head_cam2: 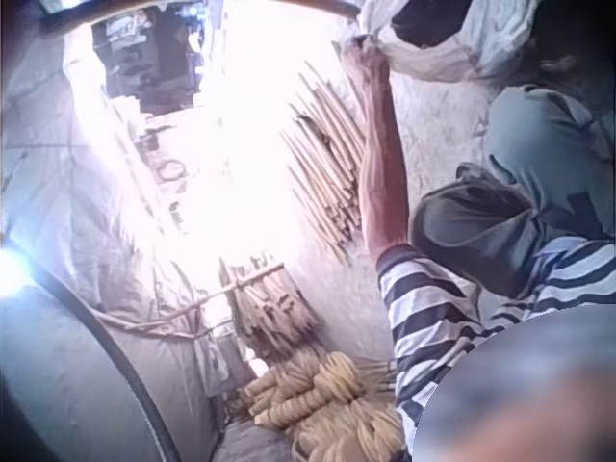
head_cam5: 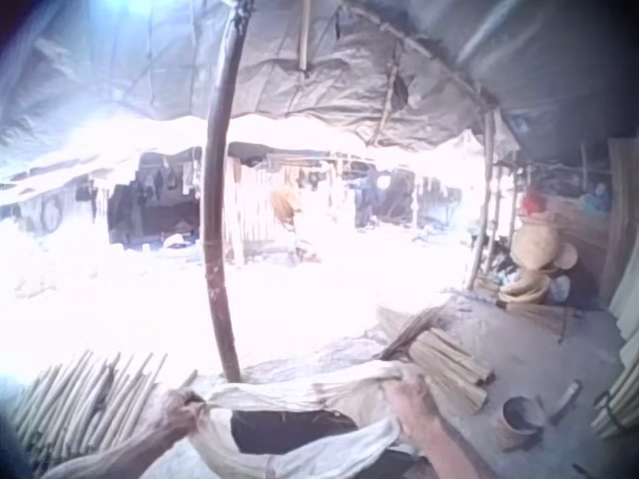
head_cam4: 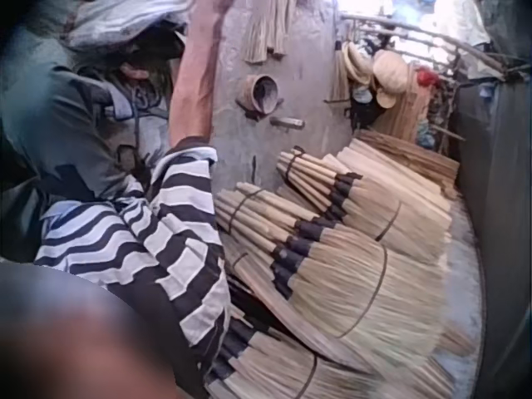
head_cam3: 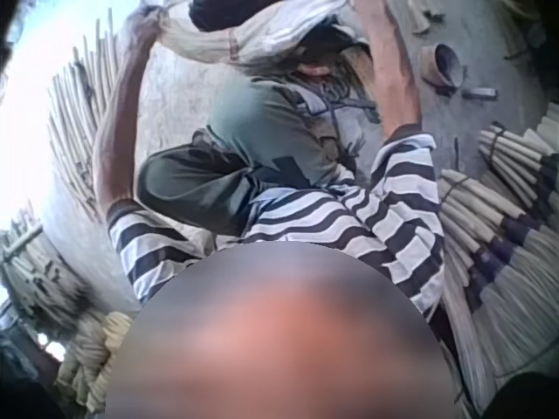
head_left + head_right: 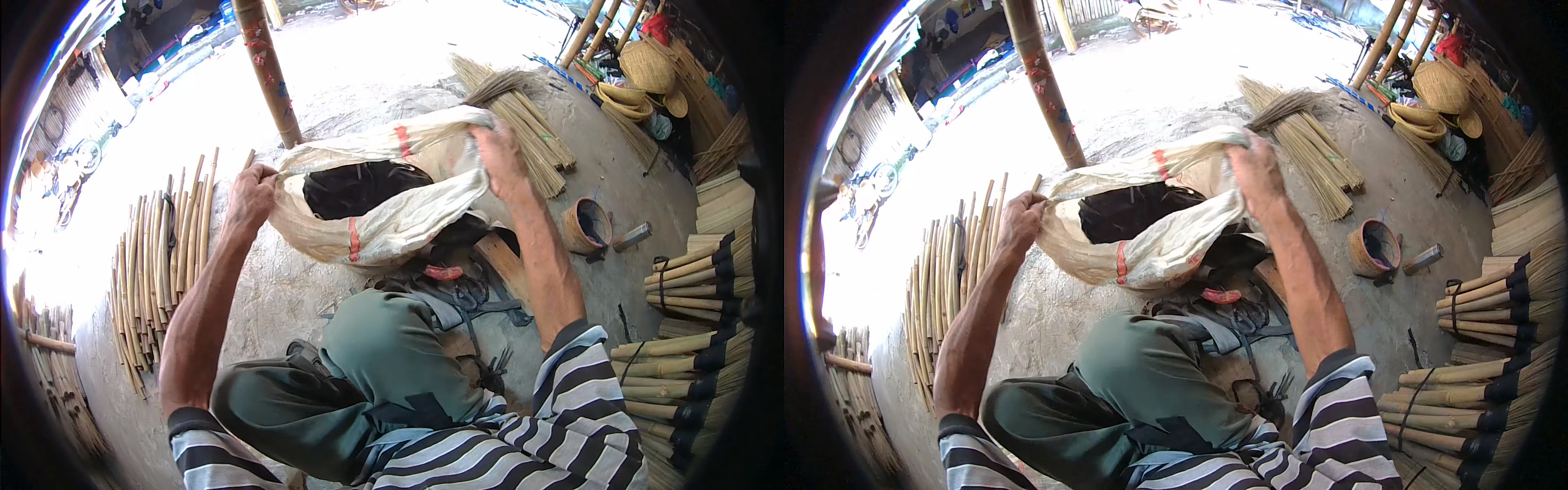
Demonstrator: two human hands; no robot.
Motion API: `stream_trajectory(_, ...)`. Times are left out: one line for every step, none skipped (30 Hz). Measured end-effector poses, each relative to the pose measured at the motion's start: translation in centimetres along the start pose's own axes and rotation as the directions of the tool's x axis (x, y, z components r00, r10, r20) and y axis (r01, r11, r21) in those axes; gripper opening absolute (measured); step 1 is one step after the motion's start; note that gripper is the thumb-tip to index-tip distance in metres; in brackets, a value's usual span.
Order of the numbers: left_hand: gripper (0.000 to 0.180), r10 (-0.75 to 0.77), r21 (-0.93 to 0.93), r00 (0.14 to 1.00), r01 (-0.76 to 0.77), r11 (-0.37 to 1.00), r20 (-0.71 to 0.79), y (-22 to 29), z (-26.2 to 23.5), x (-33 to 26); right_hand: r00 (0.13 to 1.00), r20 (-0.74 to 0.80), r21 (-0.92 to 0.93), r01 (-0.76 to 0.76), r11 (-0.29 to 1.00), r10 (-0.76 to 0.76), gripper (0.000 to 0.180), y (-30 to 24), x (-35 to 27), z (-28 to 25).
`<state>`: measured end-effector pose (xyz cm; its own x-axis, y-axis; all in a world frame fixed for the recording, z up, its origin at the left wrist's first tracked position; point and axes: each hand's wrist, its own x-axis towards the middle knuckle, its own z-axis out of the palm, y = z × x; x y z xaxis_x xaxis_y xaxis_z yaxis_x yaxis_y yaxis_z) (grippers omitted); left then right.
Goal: The person sits on the floor, retrieves a long rubber strap from a sack, and uses shears to cut it into smaller pieces. The person repeatedly positions the strap and cuts it, accumulating a pile of cut rubber pieces on the floor.
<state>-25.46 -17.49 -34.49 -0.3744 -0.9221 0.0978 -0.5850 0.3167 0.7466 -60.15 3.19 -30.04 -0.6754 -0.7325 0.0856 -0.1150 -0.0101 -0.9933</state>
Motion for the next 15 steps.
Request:
stream_trajectory(0.018,-0.059,-0.128,0.998,0.058,0.99,-0.001,0.1,0.5,-0.5,0.987,0.066,-0.019,0.149,0.989,-0.147,0.026,1.1,0.0,0.5)
stream_trajectory(0.017,-0.133,-0.23,0.991,0.131,0.964,0.011,0.6,1.1,-1.0,0.961,0.154,-0.025,0.237,0.971,-0.23,0.024,2.1,-0.1,0.9)
stream_trajectory(0.017,-0.103,-0.318,0.994,0.11,0.942,0.04,1.5,1.6,-1.5,0.959,0.169,-0.142,0.251,0.958,-0.226,0.031,3.1,-0.3,1.7)
stream_trajectory(0.017,-0.091,-0.381,0.994,0.108,0.918,0.062,2.7,1.9,-1.9,0.928,0.207,-0.213,0.352,0.911,-0.31,0.042,4.1,-0.6,3.0)
stream_trajectory(0.016,-0.13,-0.41,0.989,0.148,0.9,0.07,4.2,2.1,-2.4,0.895,0.314,-0.132,0.371,0.919,-0.316,0.043,5.1,-1.0,5.2)
stream_trajectory(0.017,-0.042,-0.366,0.995,0.072,0.928,0.089,5.7,2.4,-3.1,0.869,0.378,-0.116,0.385,0.915,-0.318,0.046,6.1,-1.8,7.1)
stream_trajectory(0.017,0.035,-0.378,0.99,0.019,0.926,0.136,7.1,3.2,-4.2,0.77,0.48,-0.123,0.533,0.837,-0.42,0.05,7.1,-2.6,9.1)
stream_trajectory(0.016,0.152,-0.393,0.975,-0.078,0.916,0.16,8.5,3.9,-5.3,0.67,0.542,-0.175,0.681,0.712,-0.507,0.055,8.3,-4.3,11.0)
stream_trajectory(0.017,0.191,-0.262,0.964,-0.139,0.955,0.184,9.6,4.2,-6.1,0.58,0.607,-0.088,0.729,0.679,-0.543,0.056,9.2,-5.2,13.0)
stream_trajectory(0.018,0.366,-0.194,0.911,-0.331,0.924,0.191,10.6,4.5,-6.8,0.518,0.636,-0.026,0.755,0.655,-0.572,0.055,10.2,-6.1,13.4)
stream_trajectory(0.017,0.346,-0.192,0.918,-0.31,0.931,0.195,11.3,4.5,-7.5,0.58,0.556,0.021,0.706,0.708,-0.595,0.054,11.2,-6.9,13.7)
stream_trajectory(0.018,0.307,-0.173,0.928,-0.274,0.946,0.209,11.7,4.2,-8.1,0.69,0.468,0.035,0.61,0.791,-0.553,0.051,12.2,-7.9,13.1)
stream_trajectory(0.017,0.285,-0.201,0.927,-0.239,0.95,0.244,12.1,4.5,-8.7,0.769,0.349,0.066,0.549,0.833,-0.535,0.047,13.1,-8.5,13.2)
stream_trajectory(0.018,0.259,-0.211,0.928,-0.206,0.955,0.267,12.3,5.1,-9.4,0.801,0.375,0.033,0.49,0.871,-0.466,0.042,14.0,-9.1,13.0)
stream_trajectory(0.016,0.298,-0.132,0.892,-0.269,0.954,0.34,12.5,5.8,-9.9,0.82,0.372,0.001,0.469,0.883,-0.436,0.037,14.7,-9.7,13.5)
